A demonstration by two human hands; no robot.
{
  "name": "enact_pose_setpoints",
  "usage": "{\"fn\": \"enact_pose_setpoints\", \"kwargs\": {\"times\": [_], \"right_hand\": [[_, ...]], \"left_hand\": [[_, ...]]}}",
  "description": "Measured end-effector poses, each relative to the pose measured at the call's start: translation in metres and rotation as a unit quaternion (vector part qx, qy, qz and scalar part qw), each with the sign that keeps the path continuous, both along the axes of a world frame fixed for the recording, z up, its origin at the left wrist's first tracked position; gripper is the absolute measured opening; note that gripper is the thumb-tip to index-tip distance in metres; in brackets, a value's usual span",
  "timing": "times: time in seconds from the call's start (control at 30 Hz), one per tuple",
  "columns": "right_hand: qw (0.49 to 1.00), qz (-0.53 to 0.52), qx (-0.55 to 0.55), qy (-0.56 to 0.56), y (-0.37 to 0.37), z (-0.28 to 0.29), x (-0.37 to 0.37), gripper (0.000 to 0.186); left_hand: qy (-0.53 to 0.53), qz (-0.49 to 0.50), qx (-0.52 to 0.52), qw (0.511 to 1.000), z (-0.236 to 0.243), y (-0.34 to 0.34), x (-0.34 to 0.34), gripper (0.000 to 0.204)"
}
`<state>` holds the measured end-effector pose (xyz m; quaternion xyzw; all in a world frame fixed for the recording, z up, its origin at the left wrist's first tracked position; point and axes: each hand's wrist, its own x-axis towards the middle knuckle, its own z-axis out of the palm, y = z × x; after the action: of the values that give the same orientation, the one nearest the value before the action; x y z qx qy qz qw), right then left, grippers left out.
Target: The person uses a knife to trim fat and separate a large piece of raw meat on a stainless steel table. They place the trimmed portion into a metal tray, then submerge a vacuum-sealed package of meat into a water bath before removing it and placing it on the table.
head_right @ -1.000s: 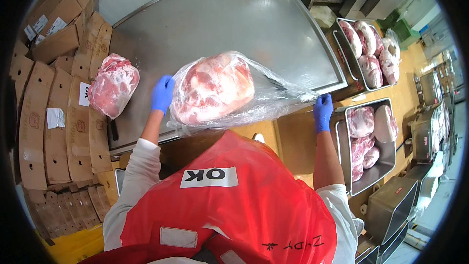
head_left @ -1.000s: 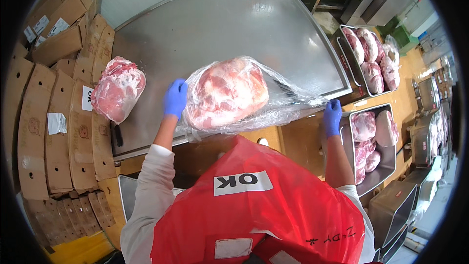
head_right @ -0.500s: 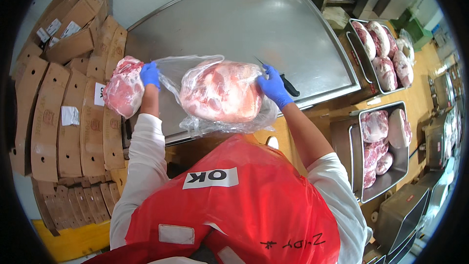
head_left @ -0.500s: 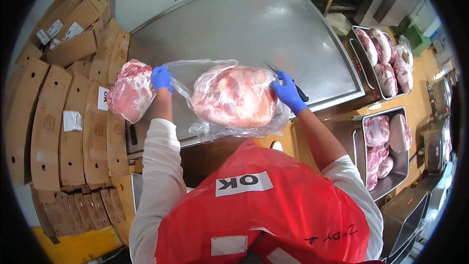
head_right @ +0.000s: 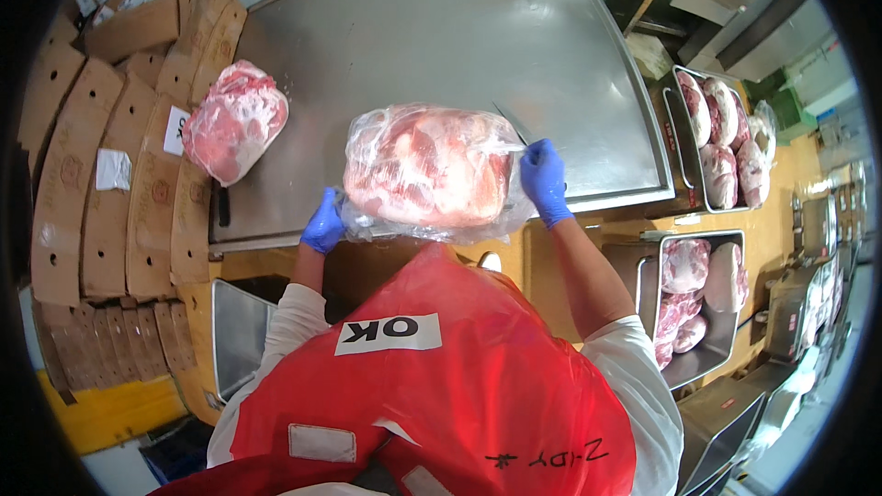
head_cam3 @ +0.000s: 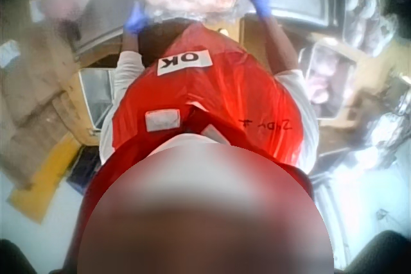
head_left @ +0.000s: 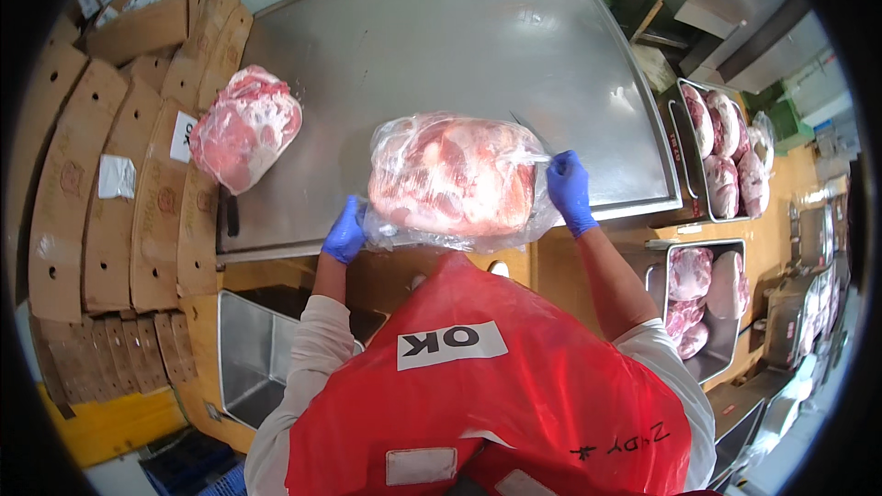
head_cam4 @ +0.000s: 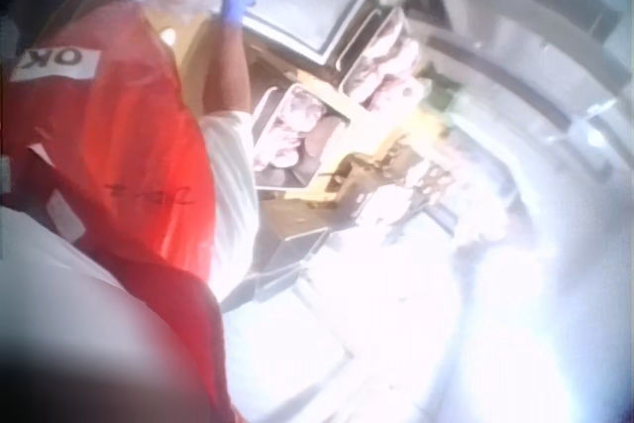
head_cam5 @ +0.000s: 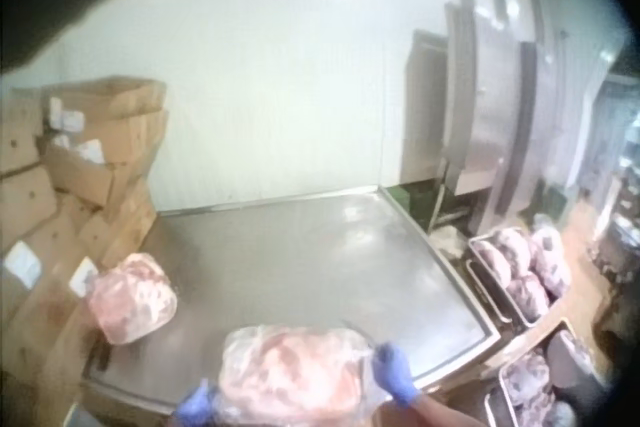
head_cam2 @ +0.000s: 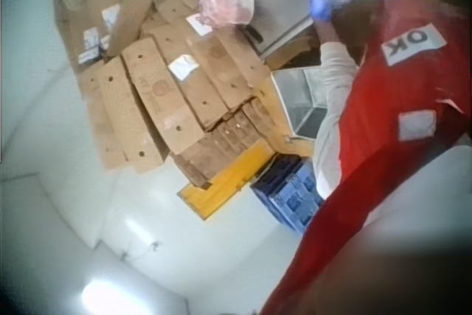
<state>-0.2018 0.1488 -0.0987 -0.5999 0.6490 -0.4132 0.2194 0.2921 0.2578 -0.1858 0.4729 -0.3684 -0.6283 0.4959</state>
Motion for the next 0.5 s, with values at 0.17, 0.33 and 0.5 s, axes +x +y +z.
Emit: {"fn": "enact_pose_setpoints", "kwargs": {"times": [0.17, 0.33, 0.5], "right_hand": [[0.968, -0.090, 0.142, -0.187, -0.027, -0.016, -0.034, 0.016], [0.992, -0.092, 0.082, 0.038, -0.013, -0.063, -0.046, 0.024], [0.984, -0.069, 0.111, -0.118, -0.022, -0.082, -0.048, 0.019]], "left_hand": [[0.103, -0.051, 0.118, 0.986, 0.047, 0.021, -0.053, 0.041], [-0.060, -0.058, 0.169, 0.982, 0.027, 0.018, -0.044, 0.027], [-0.163, -0.039, 0.166, 0.972, -0.029, 0.020, -0.016, 0.030]]}}
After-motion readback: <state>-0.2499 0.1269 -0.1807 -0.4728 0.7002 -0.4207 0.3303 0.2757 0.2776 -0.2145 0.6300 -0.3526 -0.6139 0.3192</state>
